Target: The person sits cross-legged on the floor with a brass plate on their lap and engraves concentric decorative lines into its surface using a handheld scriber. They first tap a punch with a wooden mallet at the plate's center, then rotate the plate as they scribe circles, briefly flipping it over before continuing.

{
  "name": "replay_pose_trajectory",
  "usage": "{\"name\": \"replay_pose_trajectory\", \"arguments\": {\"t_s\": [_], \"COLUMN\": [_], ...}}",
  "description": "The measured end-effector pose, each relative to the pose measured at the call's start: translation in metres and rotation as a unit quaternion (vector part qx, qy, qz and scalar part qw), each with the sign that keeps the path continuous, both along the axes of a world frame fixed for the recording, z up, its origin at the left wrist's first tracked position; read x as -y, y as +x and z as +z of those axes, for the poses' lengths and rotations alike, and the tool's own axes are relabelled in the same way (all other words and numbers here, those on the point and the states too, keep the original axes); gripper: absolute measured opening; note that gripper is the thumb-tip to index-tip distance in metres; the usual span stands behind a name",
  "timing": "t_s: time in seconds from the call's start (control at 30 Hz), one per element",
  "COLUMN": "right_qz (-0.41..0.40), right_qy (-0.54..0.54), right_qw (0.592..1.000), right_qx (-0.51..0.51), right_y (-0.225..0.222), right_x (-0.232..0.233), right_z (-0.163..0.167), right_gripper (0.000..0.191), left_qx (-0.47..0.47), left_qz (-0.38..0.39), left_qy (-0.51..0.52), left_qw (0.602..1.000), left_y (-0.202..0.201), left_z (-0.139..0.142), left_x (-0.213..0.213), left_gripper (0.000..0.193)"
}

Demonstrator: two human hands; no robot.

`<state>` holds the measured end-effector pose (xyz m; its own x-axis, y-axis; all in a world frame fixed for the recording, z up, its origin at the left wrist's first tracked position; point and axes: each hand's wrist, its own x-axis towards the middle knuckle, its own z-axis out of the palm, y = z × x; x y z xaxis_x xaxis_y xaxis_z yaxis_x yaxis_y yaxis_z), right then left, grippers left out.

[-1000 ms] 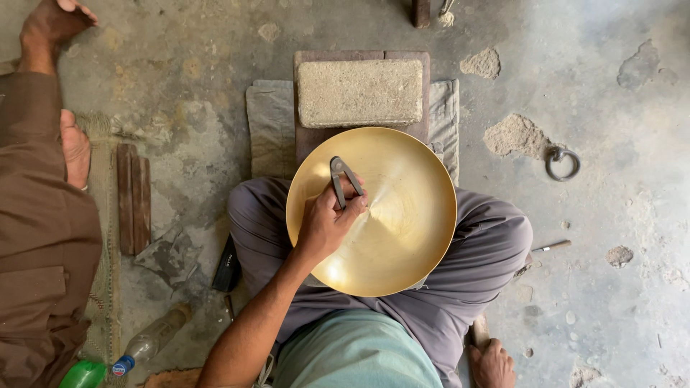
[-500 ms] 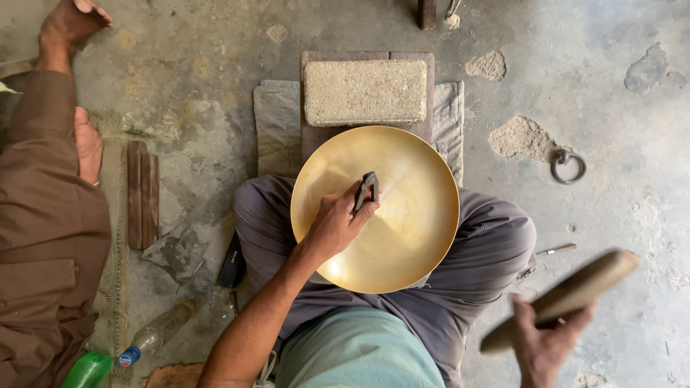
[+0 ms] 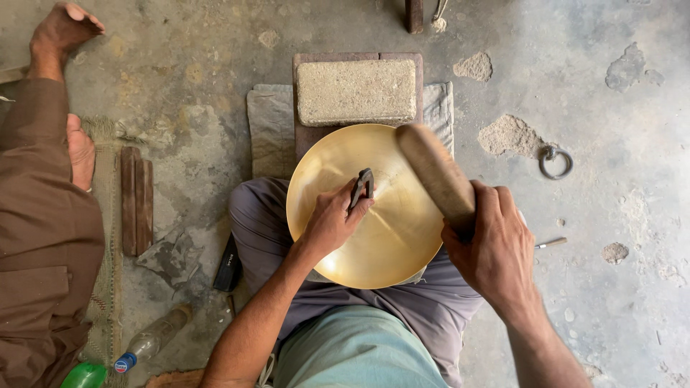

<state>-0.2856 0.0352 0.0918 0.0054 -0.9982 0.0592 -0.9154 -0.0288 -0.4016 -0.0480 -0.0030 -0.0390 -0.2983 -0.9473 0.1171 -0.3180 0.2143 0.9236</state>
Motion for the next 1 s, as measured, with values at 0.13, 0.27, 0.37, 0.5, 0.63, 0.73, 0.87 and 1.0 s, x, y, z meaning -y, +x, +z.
{"name": "replay_pose_trajectory", "arguments": {"t_s": [0.13,0.27,0.37,0.5,0.63,0.73,0.87,1.0], "right_qz": [0.049,0.065,0.059,-0.109,-0.258,-0.274,-0.289,-0.267], "right_qy": [-0.042,-0.075,-0.033,0.032,0.147,0.173,0.181,0.144], "right_qw": [0.995,0.994,0.987,0.993,0.951,0.943,0.937,0.948], "right_qx": [0.078,-0.049,-0.148,0.031,0.089,0.073,0.079,0.095], "right_y": [0.000,0.008,-0.005,-0.032,-0.051,-0.064,-0.072,-0.062], "right_x": [0.004,-0.002,-0.013,-0.031,-0.049,-0.070,-0.082,-0.068], "right_z": [0.015,0.006,-0.003,-0.034,-0.090,-0.120,-0.134,-0.112], "right_gripper": [0.054,0.054,0.050,0.054,0.046,0.047,0.047,0.051], "left_qx": [0.025,0.052,0.044,0.029,0.035,0.023,0.012,0.006], "left_qz": [-0.005,-0.008,-0.009,-0.002,0.011,0.013,0.014,0.020], "left_qy": [-0.008,-0.049,-0.057,-0.048,-0.003,-0.005,-0.005,-0.004], "left_qw": [1.000,0.997,0.997,0.998,0.999,1.000,1.000,1.000], "left_y": [-0.003,-0.005,-0.007,-0.007,-0.006,-0.006,-0.005,-0.007], "left_z": [-0.005,-0.009,-0.009,-0.006,-0.005,-0.005,-0.005,-0.008], "left_x": [-0.004,-0.008,-0.007,-0.004,-0.001,0.002,0.003,0.000], "left_gripper": [0.020,0.018,0.022,0.025,0.019,0.017,0.018,0.016]}}
